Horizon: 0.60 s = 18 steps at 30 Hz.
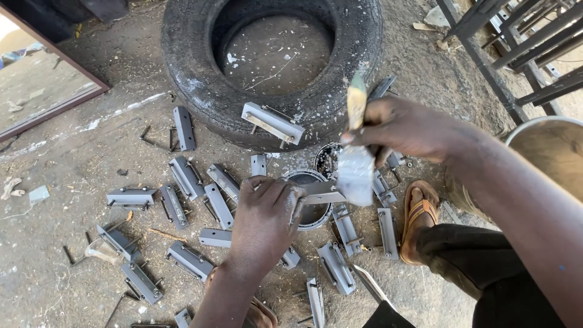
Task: Painting small metal brackets with a paintbrush using grey paint
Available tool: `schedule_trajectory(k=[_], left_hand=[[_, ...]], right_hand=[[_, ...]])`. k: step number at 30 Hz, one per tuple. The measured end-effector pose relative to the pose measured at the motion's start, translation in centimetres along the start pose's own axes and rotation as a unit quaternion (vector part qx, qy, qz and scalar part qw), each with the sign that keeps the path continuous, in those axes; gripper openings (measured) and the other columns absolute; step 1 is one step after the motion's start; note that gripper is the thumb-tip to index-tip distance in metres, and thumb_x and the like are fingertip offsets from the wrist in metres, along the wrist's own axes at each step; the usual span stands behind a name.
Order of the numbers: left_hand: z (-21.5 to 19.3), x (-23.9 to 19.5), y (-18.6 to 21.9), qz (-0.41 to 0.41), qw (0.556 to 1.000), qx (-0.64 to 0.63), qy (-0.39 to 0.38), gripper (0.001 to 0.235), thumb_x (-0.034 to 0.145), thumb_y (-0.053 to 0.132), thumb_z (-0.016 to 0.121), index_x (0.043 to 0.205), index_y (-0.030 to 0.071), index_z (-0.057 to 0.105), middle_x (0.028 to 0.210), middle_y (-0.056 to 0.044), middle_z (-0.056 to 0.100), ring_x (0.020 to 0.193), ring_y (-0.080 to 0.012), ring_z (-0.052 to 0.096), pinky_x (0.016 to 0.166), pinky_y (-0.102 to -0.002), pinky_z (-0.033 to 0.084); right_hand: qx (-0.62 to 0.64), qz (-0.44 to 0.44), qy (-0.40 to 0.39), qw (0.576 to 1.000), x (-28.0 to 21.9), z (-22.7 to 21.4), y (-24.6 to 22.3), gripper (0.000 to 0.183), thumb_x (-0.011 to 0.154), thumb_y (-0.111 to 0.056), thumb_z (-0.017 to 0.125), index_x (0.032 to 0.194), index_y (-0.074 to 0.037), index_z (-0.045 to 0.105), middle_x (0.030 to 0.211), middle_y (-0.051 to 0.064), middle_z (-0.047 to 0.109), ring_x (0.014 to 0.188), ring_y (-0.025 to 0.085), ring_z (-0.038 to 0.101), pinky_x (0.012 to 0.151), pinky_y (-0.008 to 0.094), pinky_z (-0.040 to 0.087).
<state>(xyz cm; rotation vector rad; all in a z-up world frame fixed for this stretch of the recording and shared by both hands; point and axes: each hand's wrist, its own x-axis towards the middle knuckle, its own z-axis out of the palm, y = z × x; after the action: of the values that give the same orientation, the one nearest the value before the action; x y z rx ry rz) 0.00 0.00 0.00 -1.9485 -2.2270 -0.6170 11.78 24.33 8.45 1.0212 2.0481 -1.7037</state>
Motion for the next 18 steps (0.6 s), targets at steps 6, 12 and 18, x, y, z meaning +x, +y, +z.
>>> schedule_trajectory(k=[6, 12, 18], left_hand=[[1.9, -0.7, -1.1, -0.127, 0.982, -0.14, 0.012, 0.019, 0.084, 0.001, 0.076, 0.101, 0.011, 0.073, 0.088, 0.002, 0.077, 0.084, -0.0145, 0.071, 0.092, -0.039, 0.052], [-0.7, -0.4, -1.4, -0.321, 0.916, -0.243, 0.001, 0.023, 0.087, 0.013, 0.075, 0.109, 0.012, 0.076, 0.135, -0.017, 0.068, 0.133, -0.0342, 0.059, 0.114, -0.052, 0.043], [-1.7, 0.3, -1.4, -0.253, 0.926, -0.277, 0.047, 0.014, 0.089, 0.003, 0.07, 0.102, 0.009, 0.07, 0.099, -0.005, 0.073, 0.09, -0.02, 0.073, 0.081, -0.037, 0.06]], right_hand=[[0.311, -0.071, 0.081, 0.944, 0.4, -2.2, 1.4, 0.008, 0.096, -0.005, 0.063, 0.104, -0.002, 0.064, 0.107, 0.016, 0.069, 0.106, 0.03, 0.067, 0.09, 0.04, 0.06], [0.279, -0.015, 0.11, 0.954, 1.5, -0.9, 1.7, 0.016, 0.096, -0.013, 0.065, 0.107, -0.002, 0.064, 0.114, 0.022, 0.073, 0.103, 0.035, 0.069, 0.084, 0.042, 0.059], [0.37, -0.114, 0.052, 0.92, 1.3, -0.4, 2.2, 0.018, 0.098, -0.01, 0.064, 0.112, 0.002, 0.068, 0.112, 0.022, 0.071, 0.092, 0.031, 0.067, 0.066, 0.034, 0.061]])
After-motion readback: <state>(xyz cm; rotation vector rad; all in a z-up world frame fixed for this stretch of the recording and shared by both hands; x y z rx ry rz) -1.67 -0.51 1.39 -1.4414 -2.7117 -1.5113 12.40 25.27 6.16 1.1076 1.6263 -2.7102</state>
